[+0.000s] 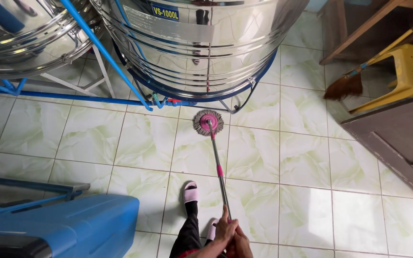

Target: Mopping the tiled floor of a water production facility.

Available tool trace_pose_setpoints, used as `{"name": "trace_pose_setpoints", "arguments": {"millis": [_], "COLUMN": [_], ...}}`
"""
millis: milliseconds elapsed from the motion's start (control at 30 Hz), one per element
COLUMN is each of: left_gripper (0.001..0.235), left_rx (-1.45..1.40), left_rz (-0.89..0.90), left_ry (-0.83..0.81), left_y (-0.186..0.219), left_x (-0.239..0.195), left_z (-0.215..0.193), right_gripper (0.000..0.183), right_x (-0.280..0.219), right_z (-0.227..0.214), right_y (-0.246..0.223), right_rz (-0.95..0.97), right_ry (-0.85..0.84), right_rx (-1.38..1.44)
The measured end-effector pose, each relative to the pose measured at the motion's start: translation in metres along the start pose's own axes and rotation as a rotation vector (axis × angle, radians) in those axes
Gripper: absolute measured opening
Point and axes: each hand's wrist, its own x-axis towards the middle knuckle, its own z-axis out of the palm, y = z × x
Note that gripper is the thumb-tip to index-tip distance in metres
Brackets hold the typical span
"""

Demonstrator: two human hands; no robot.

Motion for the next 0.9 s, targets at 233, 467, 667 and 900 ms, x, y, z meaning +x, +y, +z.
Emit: {"name": "trace_pose_setpoints", "arguments": {"millis": [233, 467, 667, 900], "left_gripper": [0.097, 0.097, 0.096, 0.101], "left_rx": [0.086, 0.025, -0.271, -0.083], "left_rz": [0.022, -0.009, -0.109, -0.203], "left_ry": [0.059, 0.085, 0.032, 0.076], "left_y": [0.012, -0.032, -0.064, -0.045], "left_x": [0.12, 0.099, 0.0, 0.055], "left_z": [-0.022, 0.027, 0.087, 0.07], "right_gripper": [0.034, 0.039, 0.046, 0.039], "right_x": [0.012, -0.027, 0.014, -0.025], "right_z": [0.097, 0.072, -0.06, 0.012], "right_y": [-0.078, -0.079, -0.025, -0.09], "right_rz": [0.016, -0.035, -0.025, 0.126], "right_ry": [-0.177, -0.064, 0.001, -0.053], "right_rx": [-0.069, -0.357, -0.15, -0.636]}}
